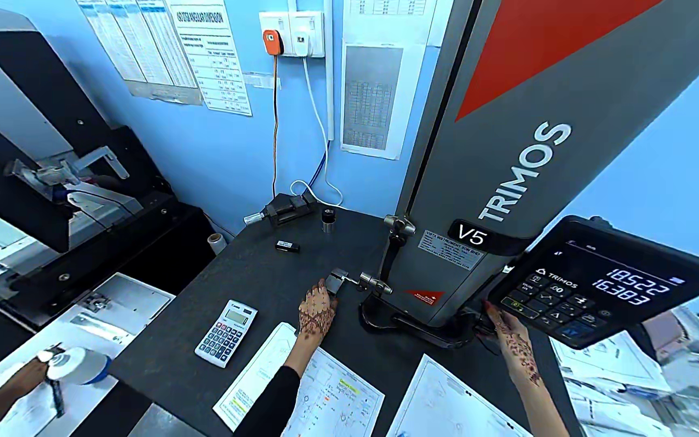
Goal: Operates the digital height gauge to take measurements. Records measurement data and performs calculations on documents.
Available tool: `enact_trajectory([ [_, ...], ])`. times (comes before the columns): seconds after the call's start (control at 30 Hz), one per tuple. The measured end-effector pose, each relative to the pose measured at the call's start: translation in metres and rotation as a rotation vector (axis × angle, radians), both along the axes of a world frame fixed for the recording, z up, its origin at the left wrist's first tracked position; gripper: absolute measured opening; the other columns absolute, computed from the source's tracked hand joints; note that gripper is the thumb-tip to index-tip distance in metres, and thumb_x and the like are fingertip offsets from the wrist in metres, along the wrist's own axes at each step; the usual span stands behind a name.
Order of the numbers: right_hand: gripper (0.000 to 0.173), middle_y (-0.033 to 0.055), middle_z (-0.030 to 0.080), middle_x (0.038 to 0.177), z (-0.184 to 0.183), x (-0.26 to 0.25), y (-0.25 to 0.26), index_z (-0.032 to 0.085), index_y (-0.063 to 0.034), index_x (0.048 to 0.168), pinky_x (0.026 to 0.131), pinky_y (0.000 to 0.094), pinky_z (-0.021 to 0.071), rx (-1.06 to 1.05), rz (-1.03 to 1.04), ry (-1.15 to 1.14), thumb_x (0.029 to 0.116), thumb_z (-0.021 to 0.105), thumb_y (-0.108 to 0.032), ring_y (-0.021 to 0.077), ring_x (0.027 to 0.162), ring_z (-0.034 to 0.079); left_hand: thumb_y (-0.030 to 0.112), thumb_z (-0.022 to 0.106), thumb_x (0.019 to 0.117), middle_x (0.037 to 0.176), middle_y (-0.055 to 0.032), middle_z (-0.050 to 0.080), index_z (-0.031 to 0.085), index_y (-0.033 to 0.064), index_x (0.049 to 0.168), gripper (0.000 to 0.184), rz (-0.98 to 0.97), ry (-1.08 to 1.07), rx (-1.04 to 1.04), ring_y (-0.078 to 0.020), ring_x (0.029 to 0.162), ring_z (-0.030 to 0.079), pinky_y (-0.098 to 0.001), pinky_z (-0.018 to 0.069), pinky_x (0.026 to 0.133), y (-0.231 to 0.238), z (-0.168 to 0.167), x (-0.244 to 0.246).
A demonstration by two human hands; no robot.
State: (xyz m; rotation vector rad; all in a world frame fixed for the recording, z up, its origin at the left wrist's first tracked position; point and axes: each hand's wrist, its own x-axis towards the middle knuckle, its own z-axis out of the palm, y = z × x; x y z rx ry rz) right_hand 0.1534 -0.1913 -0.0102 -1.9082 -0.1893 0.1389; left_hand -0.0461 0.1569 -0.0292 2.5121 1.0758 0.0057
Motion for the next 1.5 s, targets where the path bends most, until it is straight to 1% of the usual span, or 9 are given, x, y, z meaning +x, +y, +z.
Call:
enact_trajectory([
  [0.13,0.041,0.0232,0.065,0.119,0.000,-0.005,0.005,0.060,-0.0002,0.133,0.072,0.0507,0.0560,0.001,-0.056,0.032,0.1090,0.048,-0.031,0.0309,0.091,0.068,0.043,0.061,0.1010,0.148,-0.0238,0.052,0.042,0.0017,0.152,0.068,-0.049,-0.050,-0.009,-0.0416,0.133,0.054,-0.0590,0.0467,0.103,0.010,-0.006,-0.003],
  [0.23,0.045,0.0192,0.068,0.099,-0.004,-0.003,0.008,0.063,-0.0005,0.127,0.061,0.0412,0.0561,-0.060,-0.115,0.016,0.1089,0.046,-0.038,0.0224,0.071,0.067,0.042,0.065,0.0993,0.149,-0.0251,0.051,0.044,0.0018,0.152,0.069,-0.069,-0.118,-0.007,-0.0445,0.134,0.052,-0.0631,0.0469,0.100,0.007,-0.007,-0.014],
  [0.4,0.048,0.0216,0.067,0.096,0.000,0.000,0.010,0.065,0.0001,0.125,0.063,0.0445,0.0532,-0.156,-0.171,0.075,0.1084,0.046,-0.041,0.0253,0.069,0.064,0.040,0.064,0.1004,0.147,-0.0265,0.051,0.044,0.0002,0.151,0.067,-0.099,-0.136,0.023,-0.0475,0.132,0.053,-0.0645,0.0489,0.094,0.001,0.001,-0.019],
  [0.57,0.054,0.0203,0.067,0.093,0.007,0.004,0.011,0.061,-0.0031,0.131,0.057,0.0402,0.0528,-0.205,-0.181,0.184,0.1082,0.042,-0.048,0.0234,0.063,0.064,0.037,0.061,0.1023,0.151,-0.0258,0.049,0.041,0.0007,0.153,0.066,-0.108,-0.141,-0.008,-0.0466,0.136,0.049,-0.0632,0.0451,0.101,-0.002,0.000,-0.029],
  [0.67,0.056,0.0189,0.066,0.093,0.006,0.008,0.010,0.057,-0.0059,0.136,0.055,0.0370,0.0505,-0.193,-0.191,0.256,0.1073,0.042,-0.051,0.0211,0.062,0.061,0.040,0.064,0.1003,0.145,-0.0256,0.054,0.044,0.0017,0.151,0.066,-0.094,-0.141,0.045,-0.0477,0.129,0.055,-0.0643,0.0503,0.092,0.000,0.001,-0.021],
  [0.93,0.058,0.0192,0.064,0.095,0.010,0.009,0.011,0.054,-0.0090,0.140,0.054,0.0358,0.0489,-0.192,-0.201,0.306,0.1055,0.043,-0.055,0.0212,0.062,0.060,0.041,0.064,0.1001,0.145,-0.0256,0.054,0.044,0.0026,0.151,0.067,-0.096,-0.170,0.028,-0.0477,0.130,0.054,-0.0654,0.0488,0.094,0.012,0.001,-0.024],
  [1.03,0.058,0.0174,0.064,0.095,0.012,0.005,0.012,0.053,-0.0075,0.139,0.053,0.0334,0.0489,-0.158,-0.198,0.313,0.1061,0.042,-0.054,0.0191,0.061,0.059,0.035,0.064,0.1018,0.153,-0.0273,0.046,0.035,-0.0012,0.155,0.070,-0.107,-0.077,-0.100,-0.0458,0.136,0.049,-0.0609,0.0435,0.105,0.016,0.022,-0.027],
  [1.2,0.059,0.0178,0.065,0.096,0.010,0.002,0.012,0.055,-0.0064,0.137,0.057,0.0355,0.0510,-0.128,-0.211,0.299,0.1062,0.042,-0.055,0.0199,0.064,0.061,0.038,0.068,0.0979,0.148,-0.0262,0.052,0.042,0.0032,0.153,0.070,-0.104,-0.252,0.062,-0.0481,0.132,0.053,-0.0672,0.0456,0.098,0.025,-0.005,-0.027],
  [1.5,0.050,0.0143,0.066,0.100,-0.001,-0.008,0.013,0.060,-0.0057,0.134,0.059,0.0334,0.0532,-0.008,-0.203,0.144,0.1076,0.045,-0.046,0.0148,0.069,0.063,0.032,0.060,0.1038,0.156,-0.0281,0.042,0.037,-0.0027,0.155,0.066,-0.063,-0.140,-0.042,-0.0463,0.142,0.043,-0.0655,0.0399,0.106,0.019,0.025,-0.015],
])
